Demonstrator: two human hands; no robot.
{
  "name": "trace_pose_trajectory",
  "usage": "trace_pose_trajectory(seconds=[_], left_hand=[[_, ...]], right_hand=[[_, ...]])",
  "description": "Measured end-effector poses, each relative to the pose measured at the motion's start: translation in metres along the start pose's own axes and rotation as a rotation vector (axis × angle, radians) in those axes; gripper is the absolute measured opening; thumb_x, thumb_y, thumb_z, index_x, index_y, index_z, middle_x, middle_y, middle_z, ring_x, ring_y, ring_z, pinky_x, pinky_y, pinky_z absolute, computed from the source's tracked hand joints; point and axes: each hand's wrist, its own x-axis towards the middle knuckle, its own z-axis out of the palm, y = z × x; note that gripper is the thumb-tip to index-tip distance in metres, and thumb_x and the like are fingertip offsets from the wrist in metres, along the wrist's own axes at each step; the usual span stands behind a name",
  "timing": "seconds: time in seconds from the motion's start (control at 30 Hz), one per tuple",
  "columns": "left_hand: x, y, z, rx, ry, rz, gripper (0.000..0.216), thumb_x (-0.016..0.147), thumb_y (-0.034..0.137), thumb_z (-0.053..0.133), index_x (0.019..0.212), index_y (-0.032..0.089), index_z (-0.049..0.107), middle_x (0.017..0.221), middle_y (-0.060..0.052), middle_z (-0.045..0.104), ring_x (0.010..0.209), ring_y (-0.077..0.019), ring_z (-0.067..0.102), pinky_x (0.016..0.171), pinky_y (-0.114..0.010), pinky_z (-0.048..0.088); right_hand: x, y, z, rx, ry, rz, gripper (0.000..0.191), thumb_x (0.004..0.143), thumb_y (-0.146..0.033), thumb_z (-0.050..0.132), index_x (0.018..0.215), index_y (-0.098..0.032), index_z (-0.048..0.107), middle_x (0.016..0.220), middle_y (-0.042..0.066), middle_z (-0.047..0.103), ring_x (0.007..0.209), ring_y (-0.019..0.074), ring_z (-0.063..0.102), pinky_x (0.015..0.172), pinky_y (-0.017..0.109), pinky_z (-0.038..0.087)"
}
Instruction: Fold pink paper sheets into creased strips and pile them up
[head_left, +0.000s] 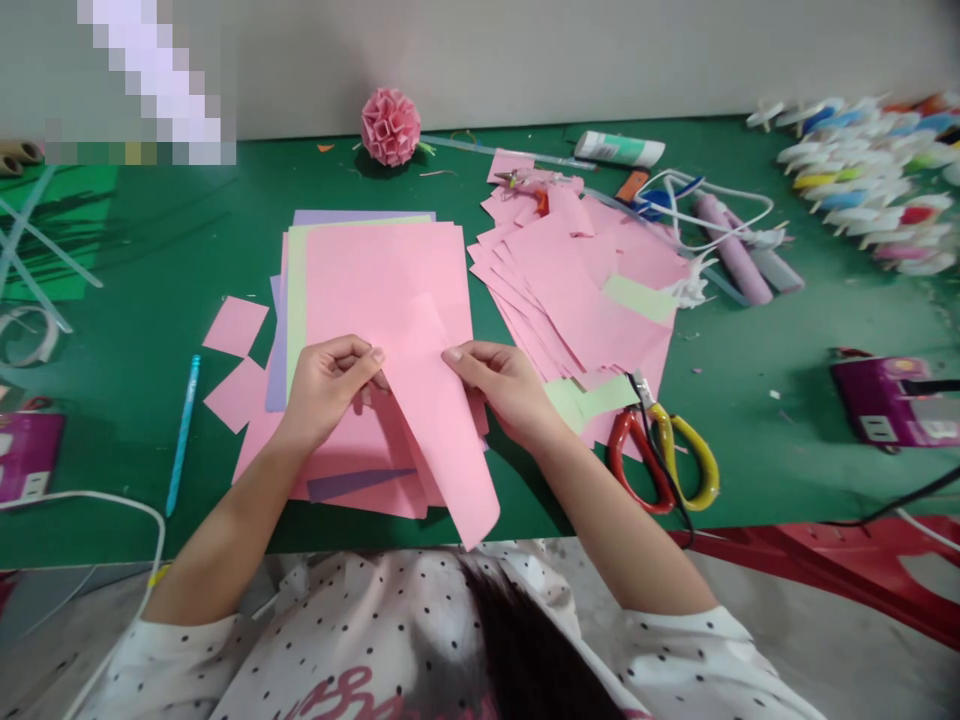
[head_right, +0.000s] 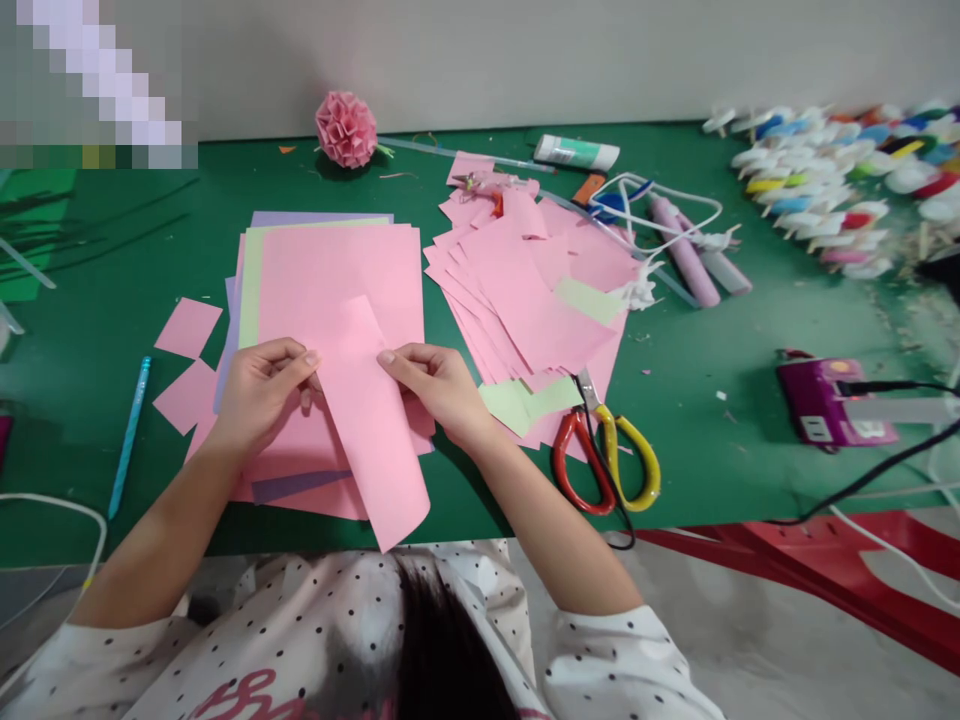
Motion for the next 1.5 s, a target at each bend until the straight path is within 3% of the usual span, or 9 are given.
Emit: trace_pose_trajectory(seconds=[0.53, 0.67, 0.93, 1.13, 1.33, 1.5], left_hand=[[0.0002, -0.0013, -0.0004, -0.011, -0.013, -0.027, 0.027, 0.086, 0.039, 0.076, 0.07, 0.019, 0.069, 0.065, -0.002, 0.073, 0.046, -0.0107, 0.062, 0.041, -0.021, 0.048], [0.0009, -0.0025, -0.0009, -0.012, -0.025, -0.053, 0.029, 0.085, 0.043, 0.077, 0.073, 0.018, 0.069, 0.067, -0.003, 0.074, 0.047, -0.0118, 0.064, 0.044, -0.022, 0.052], [-0.0022, 0.0019, 0.001, 0.014, -0.243, -0.153, 0.031, 0.088, 0.045, 0.075, 0.075, 0.018, 0.073, 0.073, -0.006, 0.078, 0.059, -0.0158, 0.073, 0.054, -0.024, 0.06], [-0.0018, 0.0037, 0.0033, 0.016, -0.226, -0.142, 0.029, 0.089, 0.042, 0.075, 0.074, 0.017, 0.074, 0.071, -0.006, 0.077, 0.061, -0.0156, 0.073, 0.058, -0.024, 0.062], [-0.0022, 0.005, 0.0006, 0.0, -0.118, -0.071, 0.028, 0.087, 0.04, 0.076, 0.071, 0.017, 0.071, 0.068, -0.005, 0.074, 0.057, -0.0141, 0.069, 0.054, -0.024, 0.06], [-0.0028, 0.0046, -0.0028, -0.061, -0.078, -0.092, 0.027, 0.085, 0.039, 0.078, 0.071, 0.017, 0.073, 0.067, -0.004, 0.074, 0.055, -0.0141, 0.069, 0.052, -0.024, 0.059]], right_hand=[[0.0018, 0.0049, -0.0029, -0.036, 0.058, -0.038, 0.046, 0.065, -0.061, 0.088, 0.07, -0.019, 0.069, 0.063, -0.001, 0.062, 0.058, 0.0108, 0.05, 0.053, 0.025, 0.037], [0.0008, 0.0066, -0.0044, -0.102, 0.097, -0.09, 0.047, 0.066, -0.062, 0.086, 0.071, -0.019, 0.068, 0.06, -0.002, 0.06, 0.054, 0.0099, 0.046, 0.049, 0.025, 0.032], [-0.0016, 0.0029, -0.0035, -0.215, 0.188, -0.199, 0.047, 0.071, -0.064, 0.082, 0.072, -0.02, 0.068, 0.058, -0.003, 0.053, 0.052, 0.0088, 0.037, 0.048, 0.026, 0.024], [-0.0016, 0.003, -0.0006, -0.249, 0.233, -0.264, 0.044, 0.073, -0.063, 0.081, 0.074, -0.021, 0.069, 0.059, -0.003, 0.053, 0.055, 0.0099, 0.038, 0.05, 0.027, 0.028], [-0.001, 0.0026, -0.0052, -0.123, 0.069, -0.117, 0.044, 0.076, -0.064, 0.078, 0.074, -0.02, 0.07, 0.067, -0.001, 0.059, 0.059, 0.0111, 0.045, 0.053, 0.026, 0.034], [-0.0013, 0.0032, -0.0074, -0.127, 0.038, -0.136, 0.046, 0.076, -0.062, 0.08, 0.065, -0.02, 0.063, 0.06, -0.004, 0.046, 0.057, 0.0094, 0.035, 0.052, 0.026, 0.025]])
